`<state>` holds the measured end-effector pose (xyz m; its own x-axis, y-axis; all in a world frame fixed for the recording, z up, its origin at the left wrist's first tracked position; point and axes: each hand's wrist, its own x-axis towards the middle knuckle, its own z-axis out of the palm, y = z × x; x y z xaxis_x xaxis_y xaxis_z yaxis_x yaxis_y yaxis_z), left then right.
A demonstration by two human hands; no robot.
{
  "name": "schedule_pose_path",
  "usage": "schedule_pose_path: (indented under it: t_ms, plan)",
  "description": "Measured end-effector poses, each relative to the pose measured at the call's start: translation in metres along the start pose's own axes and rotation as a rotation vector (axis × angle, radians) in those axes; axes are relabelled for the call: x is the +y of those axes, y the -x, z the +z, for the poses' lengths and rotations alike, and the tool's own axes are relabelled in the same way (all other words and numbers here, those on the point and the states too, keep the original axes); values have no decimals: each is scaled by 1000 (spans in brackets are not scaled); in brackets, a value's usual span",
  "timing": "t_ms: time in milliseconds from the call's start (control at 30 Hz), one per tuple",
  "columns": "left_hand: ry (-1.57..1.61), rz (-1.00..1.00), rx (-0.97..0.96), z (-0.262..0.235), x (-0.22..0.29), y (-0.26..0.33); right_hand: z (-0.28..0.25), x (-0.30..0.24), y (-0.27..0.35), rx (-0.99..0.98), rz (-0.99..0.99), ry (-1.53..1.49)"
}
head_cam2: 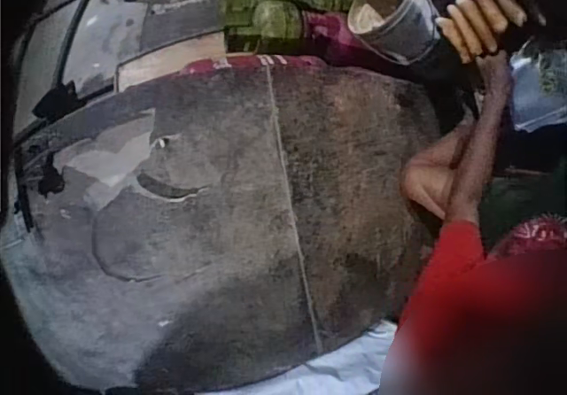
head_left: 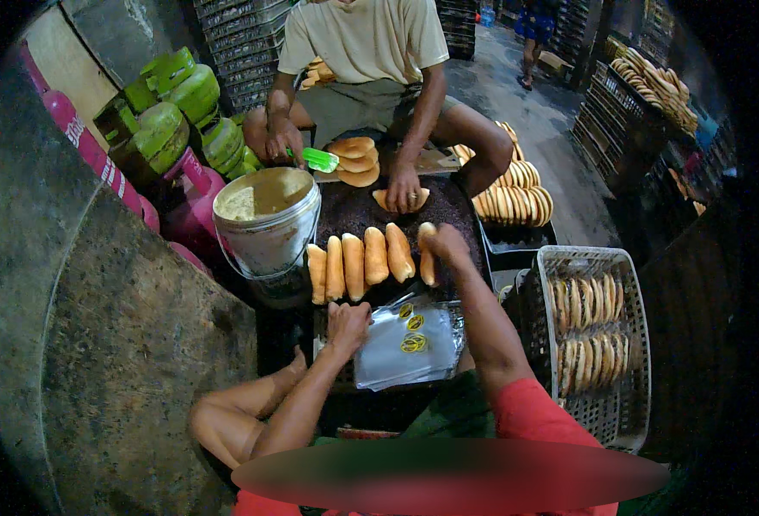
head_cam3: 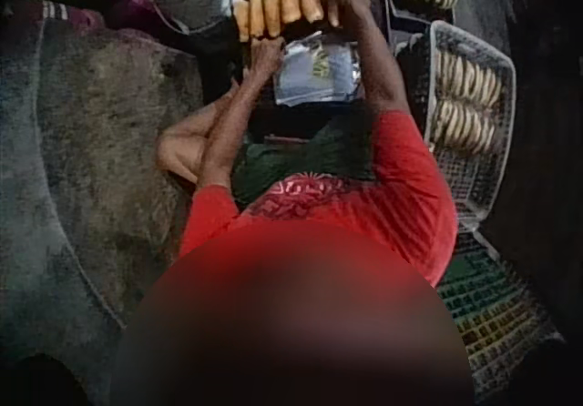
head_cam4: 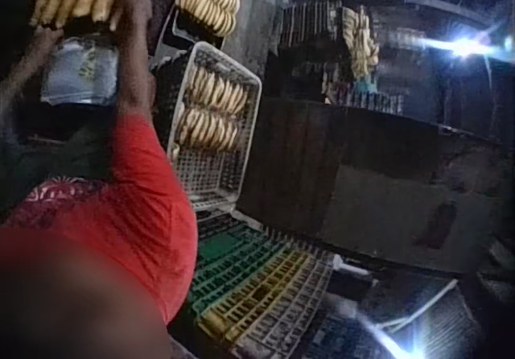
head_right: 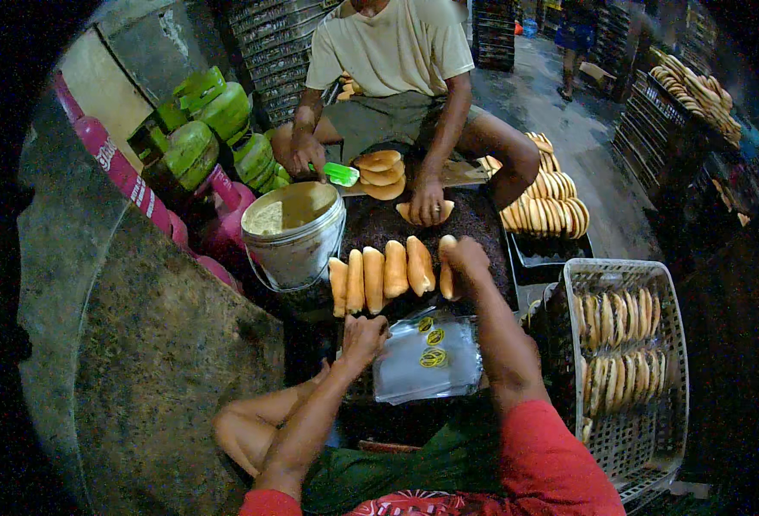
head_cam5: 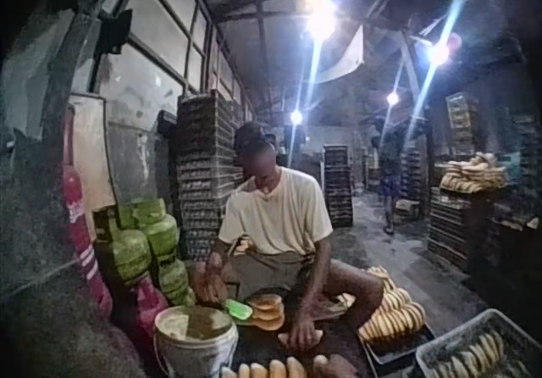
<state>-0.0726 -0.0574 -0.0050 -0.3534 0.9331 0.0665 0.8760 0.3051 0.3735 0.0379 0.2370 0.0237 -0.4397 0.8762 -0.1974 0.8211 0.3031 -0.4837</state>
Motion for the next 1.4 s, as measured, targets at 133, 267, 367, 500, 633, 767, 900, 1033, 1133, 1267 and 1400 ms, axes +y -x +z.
schedule_pose_path:
  t_ms: [133, 267, 367, 500, 633, 767, 900, 1033, 1133, 1267, 1400]
  plan:
    - [-141, 149, 201, -2, -4, -4, -18, 90, 35, -130, 52, -1021]
    - [370, -133, 383, -6, -3, -10, -6, 122, 53, -177, 224, -963]
    - [1111, -265, 287, -12, 0, -8, 0, 111, 64, -171, 129, -799]
    - [1695, -566, 368, -18, 20, -9, -10, 90, 110, -53, -76, -1211]
    - [1900, -765, 573, -3, 63, -21, -3, 60, 163, -130, -195, -1464]
    - [2054, -811, 481, 18, 99, -33, 15, 32, 183, 12, -132, -1414]
    - [1974, -811, 462, 12, 107, -29, 24, 28, 193, 44, -78, -1404]
    - [1785, -517, 413, -8, 111, -12, 30, 29, 202, 56, -98, -1472]
    - [1610, -466, 331, -13, 115, 0, 28, 22, 204, -13, -134, -1449]
    - [1578, -343, 213, -4, 99, 3, 20, 14, 208, -79, -54, -1431]
    - [2138, -394, 488, -2, 82, -9, 24, 14, 219, -282, -291, -1324]
